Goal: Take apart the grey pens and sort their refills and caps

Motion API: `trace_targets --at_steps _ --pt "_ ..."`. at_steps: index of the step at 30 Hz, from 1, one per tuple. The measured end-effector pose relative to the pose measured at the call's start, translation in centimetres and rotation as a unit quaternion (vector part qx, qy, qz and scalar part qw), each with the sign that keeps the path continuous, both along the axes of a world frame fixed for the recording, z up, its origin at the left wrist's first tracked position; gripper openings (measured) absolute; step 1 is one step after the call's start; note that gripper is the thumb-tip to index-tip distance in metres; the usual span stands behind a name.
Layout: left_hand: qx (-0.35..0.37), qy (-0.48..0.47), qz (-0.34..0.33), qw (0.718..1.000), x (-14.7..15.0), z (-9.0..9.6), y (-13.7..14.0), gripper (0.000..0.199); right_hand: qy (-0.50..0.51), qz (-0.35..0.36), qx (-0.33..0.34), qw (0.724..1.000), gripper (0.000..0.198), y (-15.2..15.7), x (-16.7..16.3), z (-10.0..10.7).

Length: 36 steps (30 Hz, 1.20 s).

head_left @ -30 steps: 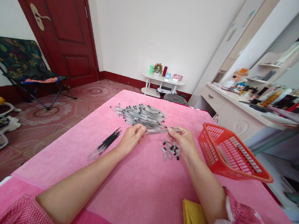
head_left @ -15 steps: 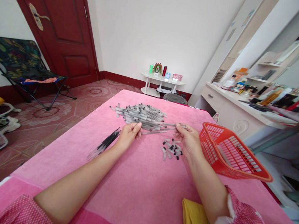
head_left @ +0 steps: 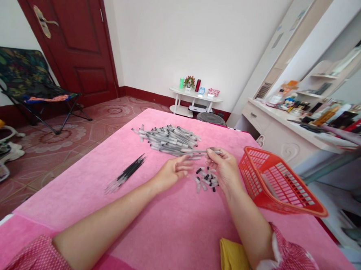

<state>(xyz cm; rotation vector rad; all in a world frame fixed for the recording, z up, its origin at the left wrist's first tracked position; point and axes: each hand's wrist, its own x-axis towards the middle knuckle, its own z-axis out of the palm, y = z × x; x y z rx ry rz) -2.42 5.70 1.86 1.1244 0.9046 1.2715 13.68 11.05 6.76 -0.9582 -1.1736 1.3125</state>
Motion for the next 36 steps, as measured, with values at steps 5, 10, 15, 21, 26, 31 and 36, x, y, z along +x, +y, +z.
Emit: trace_targets --at_steps 5,10,15,21,26,31,36 --pt "0.023 0.057 0.135 0.989 -1.4 0.7 0.0 0.064 -0.019 0.019 0.012 1.0 0.024 0.0 0.1 0.2" --pt "0.033 0.128 0.196 0.972 -2.2 0.9 0.1 0.033 -0.027 0.036 0.025 0.999 0.024 -0.1 -0.1 0.0" --pt "0.036 0.152 0.176 0.972 -2.1 0.5 0.0 0.026 -0.041 -0.001 0.048 0.998 0.023 0.0 0.3 0.3" --pt "0.015 0.047 0.13 0.99 -2.1 1.2 -0.5 0.038 -0.047 -0.038 0.101 0.993 0.02 0.2 0.9 0.9" --pt "-0.098 -0.102 -0.002 0.99 -2.1 1.0 -0.7 0.041 -0.127 0.01 0.159 0.979 0.019 -0.9 0.0 1.9" --pt "-0.142 -0.083 -0.05 0.985 -2.3 0.2 -0.7 0.034 -0.193 0.021 0.189 0.963 0.02 -1.2 -0.2 2.6" --pt "-0.115 0.006 -0.024 0.993 -2.4 -0.1 -0.7 0.035 -0.185 0.021 0.154 0.97 0.023 -1.0 0.0 2.3"
